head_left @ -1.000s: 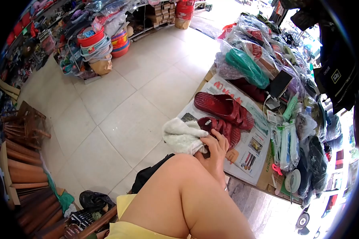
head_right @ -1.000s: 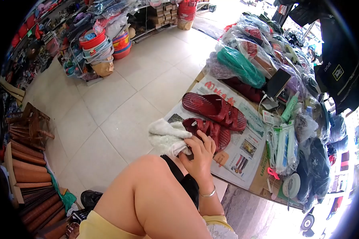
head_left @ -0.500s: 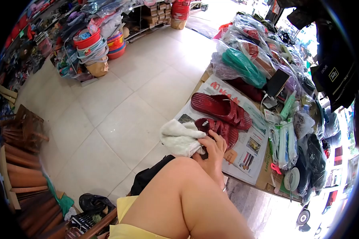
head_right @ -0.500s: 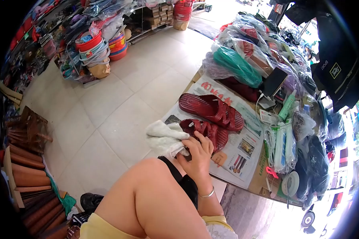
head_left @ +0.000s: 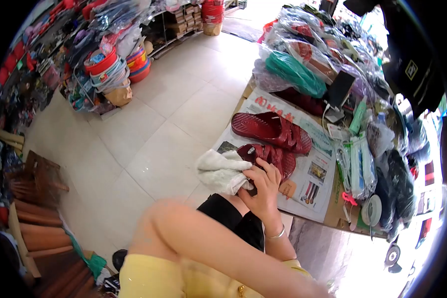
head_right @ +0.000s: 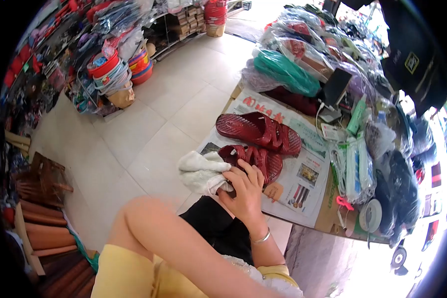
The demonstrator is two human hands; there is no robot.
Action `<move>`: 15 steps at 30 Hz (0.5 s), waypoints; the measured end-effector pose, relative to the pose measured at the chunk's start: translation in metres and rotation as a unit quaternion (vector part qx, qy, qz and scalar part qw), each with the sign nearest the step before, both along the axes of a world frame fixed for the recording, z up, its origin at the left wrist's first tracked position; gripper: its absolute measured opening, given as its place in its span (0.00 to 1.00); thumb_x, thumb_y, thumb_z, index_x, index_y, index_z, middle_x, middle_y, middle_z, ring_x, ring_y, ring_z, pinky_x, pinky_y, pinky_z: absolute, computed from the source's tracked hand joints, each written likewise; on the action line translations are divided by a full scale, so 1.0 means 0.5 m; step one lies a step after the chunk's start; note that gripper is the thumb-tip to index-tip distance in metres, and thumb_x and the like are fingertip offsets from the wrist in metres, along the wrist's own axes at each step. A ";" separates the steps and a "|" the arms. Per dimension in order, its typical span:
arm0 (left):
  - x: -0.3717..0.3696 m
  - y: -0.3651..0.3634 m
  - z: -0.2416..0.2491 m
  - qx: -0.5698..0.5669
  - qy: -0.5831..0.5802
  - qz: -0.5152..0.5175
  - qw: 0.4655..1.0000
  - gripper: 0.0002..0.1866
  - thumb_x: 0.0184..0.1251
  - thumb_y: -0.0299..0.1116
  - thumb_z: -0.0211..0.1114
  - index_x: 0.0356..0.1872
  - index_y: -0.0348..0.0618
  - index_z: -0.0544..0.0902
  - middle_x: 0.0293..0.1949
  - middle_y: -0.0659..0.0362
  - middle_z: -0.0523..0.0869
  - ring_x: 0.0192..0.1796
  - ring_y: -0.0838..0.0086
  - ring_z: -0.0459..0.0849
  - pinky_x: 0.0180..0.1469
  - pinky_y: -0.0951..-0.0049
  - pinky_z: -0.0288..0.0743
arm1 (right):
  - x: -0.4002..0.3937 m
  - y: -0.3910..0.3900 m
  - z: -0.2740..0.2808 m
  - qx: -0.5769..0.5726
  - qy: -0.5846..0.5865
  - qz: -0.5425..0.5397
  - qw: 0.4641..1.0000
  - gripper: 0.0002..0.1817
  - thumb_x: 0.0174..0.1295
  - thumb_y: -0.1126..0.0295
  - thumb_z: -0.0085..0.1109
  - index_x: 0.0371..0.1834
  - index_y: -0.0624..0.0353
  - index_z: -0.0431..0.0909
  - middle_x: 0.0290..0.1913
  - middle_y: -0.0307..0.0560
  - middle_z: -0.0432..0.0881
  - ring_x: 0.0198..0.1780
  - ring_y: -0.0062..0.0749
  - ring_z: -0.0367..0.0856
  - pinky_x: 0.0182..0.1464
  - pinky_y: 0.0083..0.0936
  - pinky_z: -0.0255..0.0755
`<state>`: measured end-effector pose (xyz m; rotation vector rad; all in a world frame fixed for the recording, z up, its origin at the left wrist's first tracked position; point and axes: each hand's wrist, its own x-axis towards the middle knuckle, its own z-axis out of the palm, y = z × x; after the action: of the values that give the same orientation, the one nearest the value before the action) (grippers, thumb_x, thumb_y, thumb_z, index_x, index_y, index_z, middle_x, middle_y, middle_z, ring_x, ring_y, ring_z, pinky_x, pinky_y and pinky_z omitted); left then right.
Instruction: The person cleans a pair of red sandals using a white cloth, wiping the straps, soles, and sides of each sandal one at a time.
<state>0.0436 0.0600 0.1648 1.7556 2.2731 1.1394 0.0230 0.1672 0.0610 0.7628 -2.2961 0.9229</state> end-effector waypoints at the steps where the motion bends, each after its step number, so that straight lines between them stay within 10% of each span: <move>1: 0.012 -0.010 0.011 -0.025 0.023 -0.006 0.999 0.21 0.50 0.34 0.72 0.48 0.45 0.80 0.53 0.54 0.81 0.60 0.54 0.77 0.61 0.44 0.67 | -0.002 -0.002 -0.001 -0.004 0.001 0.004 1.000 0.28 0.38 0.71 0.75 0.48 0.52 0.81 0.53 0.44 0.84 0.66 0.46 0.75 0.69 0.51 0.60; 8: -0.020 -0.193 -0.101 -0.020 0.084 0.326 0.941 0.28 0.53 0.33 0.75 0.59 0.46 0.81 0.62 0.51 0.81 0.67 0.54 0.76 0.67 0.48 0.64 | 0.005 0.010 0.002 0.001 -0.018 0.023 1.000 0.31 0.45 0.66 0.75 0.56 0.52 0.79 0.61 0.46 0.80 0.70 0.48 0.71 0.72 0.53 0.58; 15: -0.081 -0.188 -0.128 -0.028 0.093 0.319 0.943 0.28 0.53 0.30 0.71 0.60 0.45 0.82 0.60 0.51 0.82 0.63 0.53 0.78 0.65 0.53 0.67 | 0.004 0.056 0.004 0.029 -0.072 -0.073 0.994 0.36 0.52 0.58 0.74 0.67 0.51 0.74 0.71 0.51 0.72 0.75 0.53 0.65 0.75 0.55 0.53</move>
<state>0.0032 -0.0340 0.1007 1.1609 3.0795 0.9791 0.0250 0.1950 0.0632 0.5600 -2.4760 0.8726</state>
